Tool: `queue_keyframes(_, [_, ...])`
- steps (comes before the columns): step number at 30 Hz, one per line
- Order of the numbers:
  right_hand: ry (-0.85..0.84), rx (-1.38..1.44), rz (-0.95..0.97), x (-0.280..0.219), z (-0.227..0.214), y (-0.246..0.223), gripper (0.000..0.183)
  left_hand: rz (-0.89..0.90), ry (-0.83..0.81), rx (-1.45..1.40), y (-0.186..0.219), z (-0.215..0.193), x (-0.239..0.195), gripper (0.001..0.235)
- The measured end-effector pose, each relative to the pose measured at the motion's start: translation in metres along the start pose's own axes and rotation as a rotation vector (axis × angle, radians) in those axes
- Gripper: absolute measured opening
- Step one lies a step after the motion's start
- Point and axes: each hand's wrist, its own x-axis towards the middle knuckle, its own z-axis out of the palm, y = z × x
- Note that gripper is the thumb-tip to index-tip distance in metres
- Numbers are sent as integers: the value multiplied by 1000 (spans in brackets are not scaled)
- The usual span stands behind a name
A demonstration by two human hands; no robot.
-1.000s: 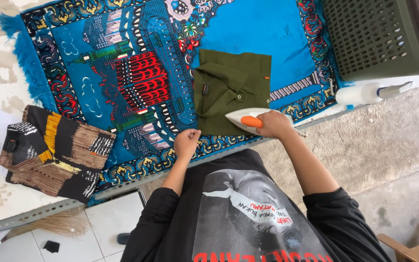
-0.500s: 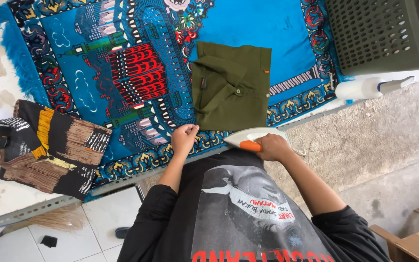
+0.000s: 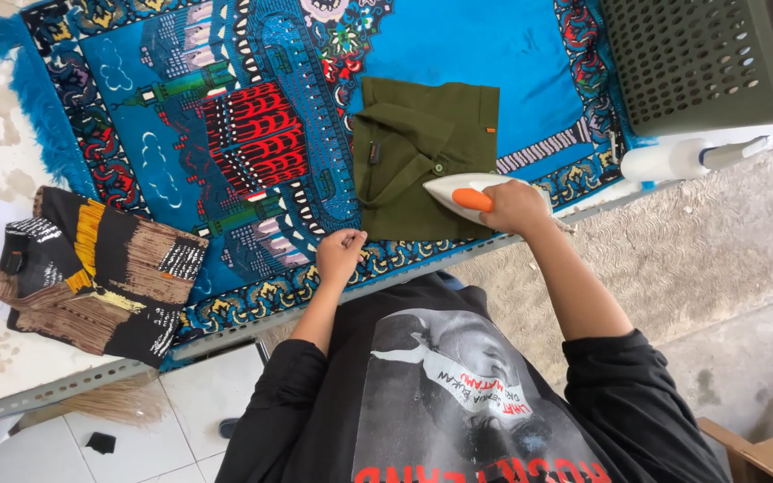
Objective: The person irons a green shirt on a patterned mat, using a handheld iron and a spray bottle. They smooth the fabric, spray it with water, and iron different sections before folding the shirt.
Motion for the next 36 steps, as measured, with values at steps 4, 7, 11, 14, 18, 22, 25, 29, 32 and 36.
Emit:
queue_keyframes(4, [-66,-11,-25,-8,6,-10,40,-9,5,-13,-6,2,5,22])
queue_keyframes(7, [-148,-60,-26,-29,16,-23,40,-18,20,-46,-11,3,8,19])
queue_keyframes(11, [-238,-69,-71,-52,30,-33,41,43,19,-44,-28,8,22,19])
queue_keyframes(14, [-233,-68,-86,-59,33,-36,40,56,-5,-56,-34,8,26,22])
queue_keyframes(18, [-159,29,-81,-51,25,-42,41,61,-18,-81,-32,6,20,22])
queue_keyframes(22, [-104,31,-87,-38,3,-88,39,69,9,-89,-21,5,12,18])
queue_keyframes(25, [-97,101,-93,-22,-6,-114,41,78,-8,-89,-20,1,8,18])
queue_keyframes(29, [-125,77,-96,-9,9,-121,40,100,-47,-87,-17,-3,4,15])
queue_keyframes(32, [-137,39,-96,-10,19,-118,41,97,-64,-86,-11,-6,2,15])
queue_keyframes(36, [-92,-17,-105,-19,16,-122,41,119,-96,-120,-9,-10,2,15])
